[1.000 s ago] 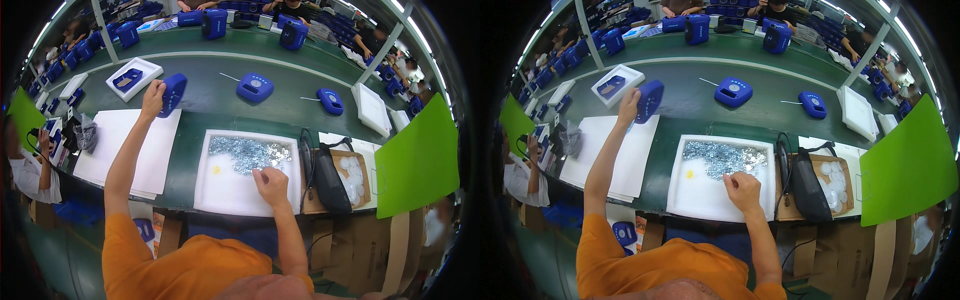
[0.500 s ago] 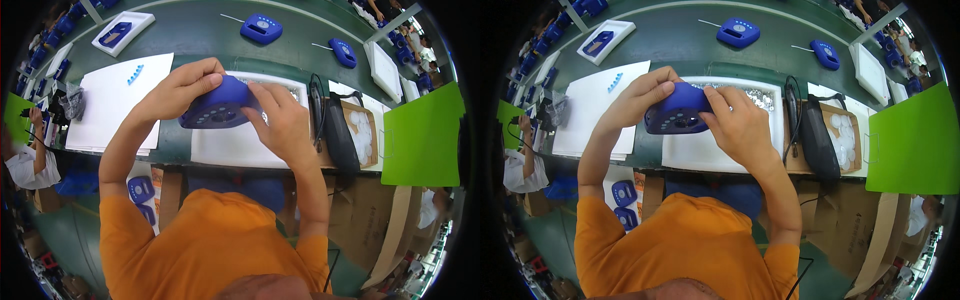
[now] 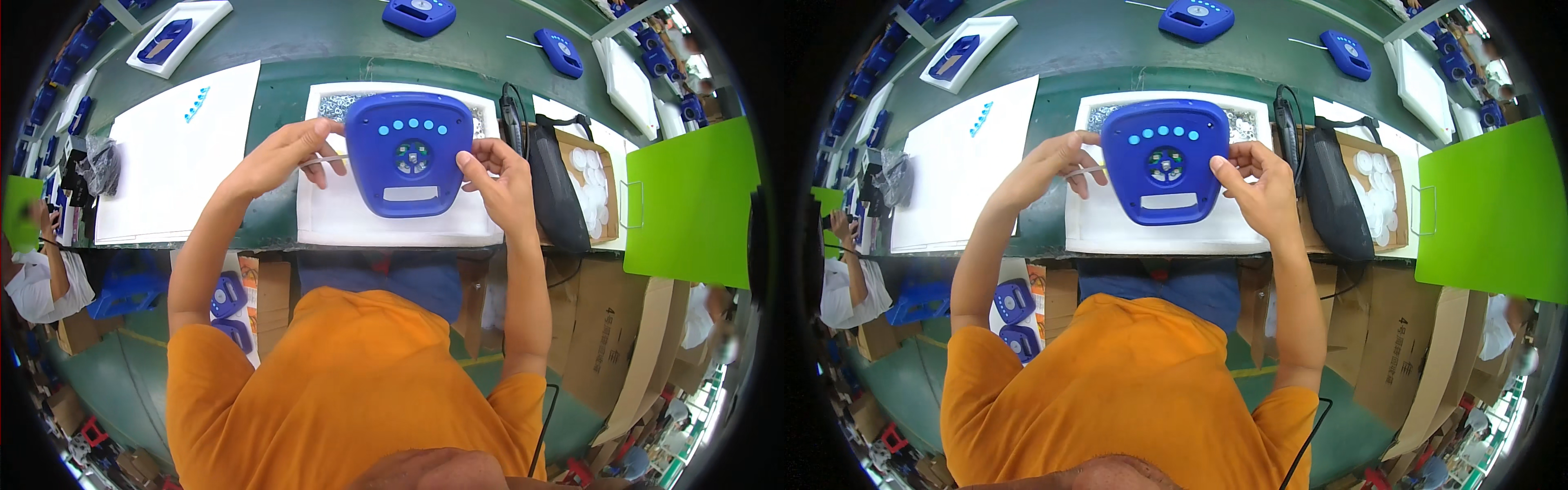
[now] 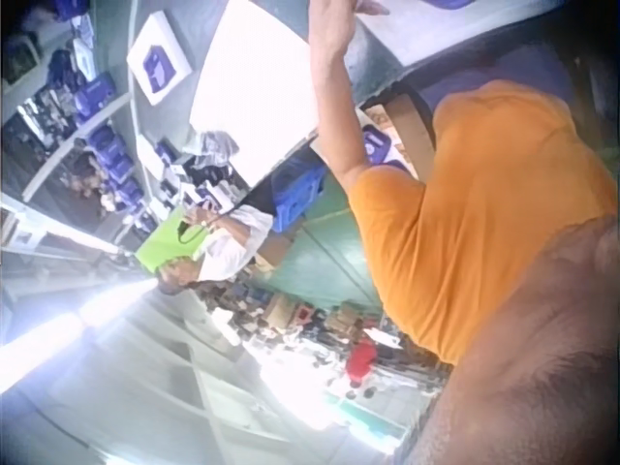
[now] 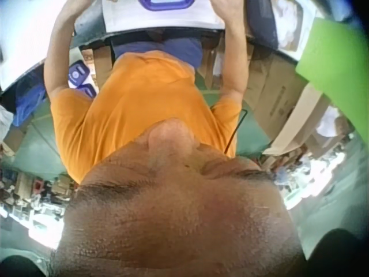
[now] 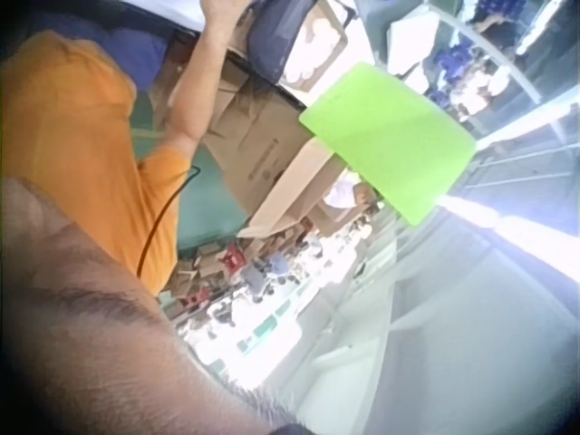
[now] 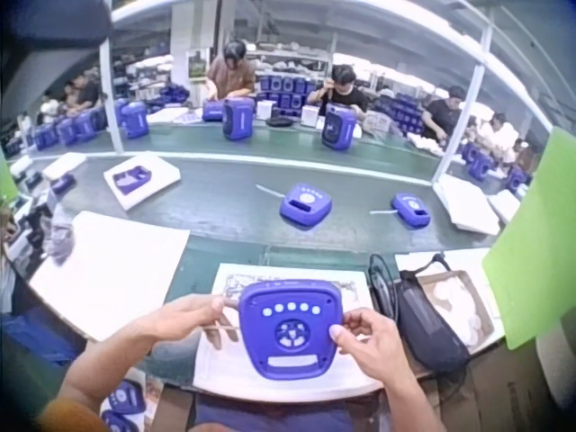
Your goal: Assembling internal components into a blue plastic electronic device housing and securing them using an electric screwdriver.
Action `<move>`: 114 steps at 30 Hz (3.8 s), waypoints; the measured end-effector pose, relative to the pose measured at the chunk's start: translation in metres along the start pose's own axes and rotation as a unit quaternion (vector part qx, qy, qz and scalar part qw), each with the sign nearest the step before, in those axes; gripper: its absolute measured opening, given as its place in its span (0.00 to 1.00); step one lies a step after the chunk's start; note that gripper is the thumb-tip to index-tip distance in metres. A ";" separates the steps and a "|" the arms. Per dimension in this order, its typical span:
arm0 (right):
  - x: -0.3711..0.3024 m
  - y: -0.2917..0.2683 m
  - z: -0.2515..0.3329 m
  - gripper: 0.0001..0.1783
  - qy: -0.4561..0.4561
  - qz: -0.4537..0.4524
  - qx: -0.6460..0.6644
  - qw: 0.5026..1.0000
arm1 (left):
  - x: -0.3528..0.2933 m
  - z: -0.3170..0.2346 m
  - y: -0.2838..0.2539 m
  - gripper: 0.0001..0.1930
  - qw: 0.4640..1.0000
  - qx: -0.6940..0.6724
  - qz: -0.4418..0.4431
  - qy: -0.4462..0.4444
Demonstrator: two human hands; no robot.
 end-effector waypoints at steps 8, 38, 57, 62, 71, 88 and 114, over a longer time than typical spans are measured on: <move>-0.001 -0.009 -0.051 0.25 0.157 0.050 -0.046 0.985 | -0.009 0.003 0.010 0.14 0.964 0.236 -0.081 0.089; 0.011 -0.038 -0.010 0.19 -0.062 0.002 -0.242 0.968 | 0.078 0.044 0.037 0.03 0.716 0.512 -0.167 0.445; 0.124 -0.218 -0.143 0.13 -0.086 -0.112 -0.714 0.686 | 0.074 0.026 0.066 0.04 0.902 0.086 -0.261 0.334; 0.110 -0.227 -0.138 0.11 -0.122 -0.112 -0.706 0.689 | 0.073 0.027 0.068 0.04 0.920 0.033 -0.238 0.309; 0.014 -0.061 -0.001 0.08 -0.319 -0.047 -0.330 0.887 | 0.062 0.021 0.077 0.04 0.927 -0.030 -0.202 0.314; -0.024 0.040 0.012 0.08 -0.439 0.111 -0.342 0.823 | 0.059 0.027 0.087 0.06 0.905 0.041 -0.209 0.368; 0.072 0.003 -0.055 0.05 -0.374 -0.019 -0.511 0.774 | 0.061 0.030 0.085 0.05 0.896 0.062 -0.228 0.377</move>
Point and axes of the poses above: each hand's wrist, its own x-axis towards the middle knuckle, its own y-axis out of the palm, z = x × y, the point moved 1 cm from there along x, towards the middle knuckle, and after that the axes turned 15 degrees about -z, right-handed, at the moved point
